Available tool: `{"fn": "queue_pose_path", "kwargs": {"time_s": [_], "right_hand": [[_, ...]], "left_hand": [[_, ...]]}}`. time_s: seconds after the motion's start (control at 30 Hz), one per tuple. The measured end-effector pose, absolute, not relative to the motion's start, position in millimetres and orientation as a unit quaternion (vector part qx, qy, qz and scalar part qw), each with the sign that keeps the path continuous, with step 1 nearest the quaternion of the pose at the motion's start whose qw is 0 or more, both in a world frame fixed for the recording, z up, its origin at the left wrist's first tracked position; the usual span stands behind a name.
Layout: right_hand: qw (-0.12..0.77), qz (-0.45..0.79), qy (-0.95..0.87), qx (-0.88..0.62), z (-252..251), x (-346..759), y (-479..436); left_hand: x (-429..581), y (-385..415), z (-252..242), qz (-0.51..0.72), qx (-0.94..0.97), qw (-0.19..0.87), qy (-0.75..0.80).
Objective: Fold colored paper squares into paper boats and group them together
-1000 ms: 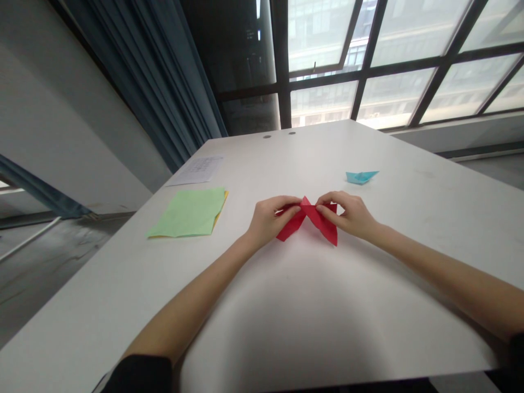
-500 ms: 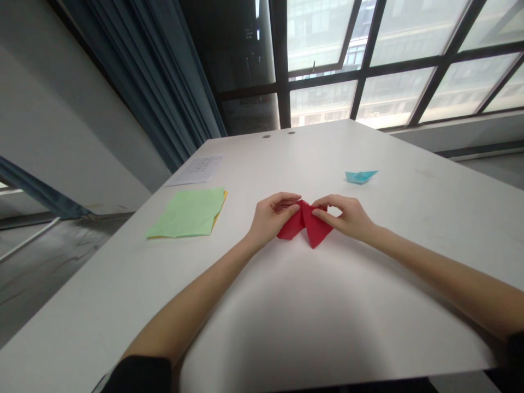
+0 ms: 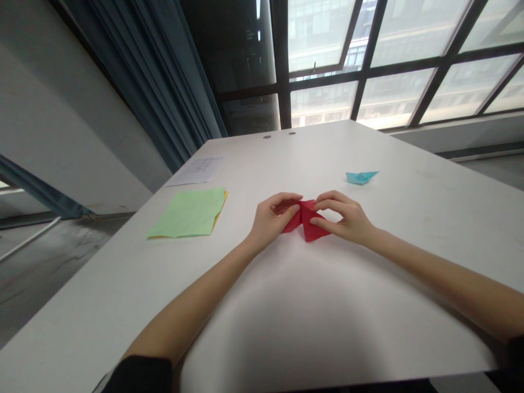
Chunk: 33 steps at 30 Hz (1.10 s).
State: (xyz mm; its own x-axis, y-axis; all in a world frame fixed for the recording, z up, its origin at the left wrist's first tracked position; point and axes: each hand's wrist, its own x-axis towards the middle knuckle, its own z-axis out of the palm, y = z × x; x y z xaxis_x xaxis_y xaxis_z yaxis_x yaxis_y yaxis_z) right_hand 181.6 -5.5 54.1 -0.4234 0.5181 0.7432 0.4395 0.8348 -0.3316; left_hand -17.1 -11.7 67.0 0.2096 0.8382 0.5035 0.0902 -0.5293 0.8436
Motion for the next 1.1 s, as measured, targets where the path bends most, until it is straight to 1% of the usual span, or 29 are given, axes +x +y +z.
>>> {"fn": "queue_pose_path", "kwargs": {"time_s": [0.2,0.3,0.37,0.5,0.57,0.7,0.87,0.93,0.97,1.03,1.1], "right_hand": [[0.420,-0.065,-0.862,-0.278,47,181,-7],[0.423,-0.101,-0.854,-0.285,44,183,-7],[0.429,-0.114,-0.848,-0.290,43,184,-6],[0.434,-0.117,-0.842,-0.297,43,186,-5],[0.437,-0.119,-0.841,-0.296,43,186,-4],[0.448,-0.116,-0.834,-0.300,44,185,-5],[0.474,-0.076,-0.810,-0.336,48,183,-7],[0.494,-0.083,-0.795,-0.343,50,183,-8],[0.502,-0.097,-0.789,-0.342,51,183,-8],[0.497,-0.131,-0.796,-0.320,52,184,-10],[0.464,-0.149,-0.829,-0.276,50,184,-10]], "left_hand": [[-16,-15,68,0.519,0.737,0.299,0.314],[-16,-14,66,0.497,0.769,0.268,0.299],[-18,-13,65,0.483,0.794,0.229,0.290],[-19,-12,67,0.453,0.840,0.125,0.272],[-19,-12,67,0.454,0.843,0.095,0.272],[-19,-13,67,0.489,0.809,0.088,0.313],[-20,-11,73,0.526,0.761,0.066,0.374],[-21,-8,73,0.540,0.735,0.100,0.397],[-21,-6,72,0.550,0.715,0.141,0.407],[-20,0,68,0.576,0.653,0.252,0.423],[-20,4,64,0.594,0.571,0.360,0.437]]}}
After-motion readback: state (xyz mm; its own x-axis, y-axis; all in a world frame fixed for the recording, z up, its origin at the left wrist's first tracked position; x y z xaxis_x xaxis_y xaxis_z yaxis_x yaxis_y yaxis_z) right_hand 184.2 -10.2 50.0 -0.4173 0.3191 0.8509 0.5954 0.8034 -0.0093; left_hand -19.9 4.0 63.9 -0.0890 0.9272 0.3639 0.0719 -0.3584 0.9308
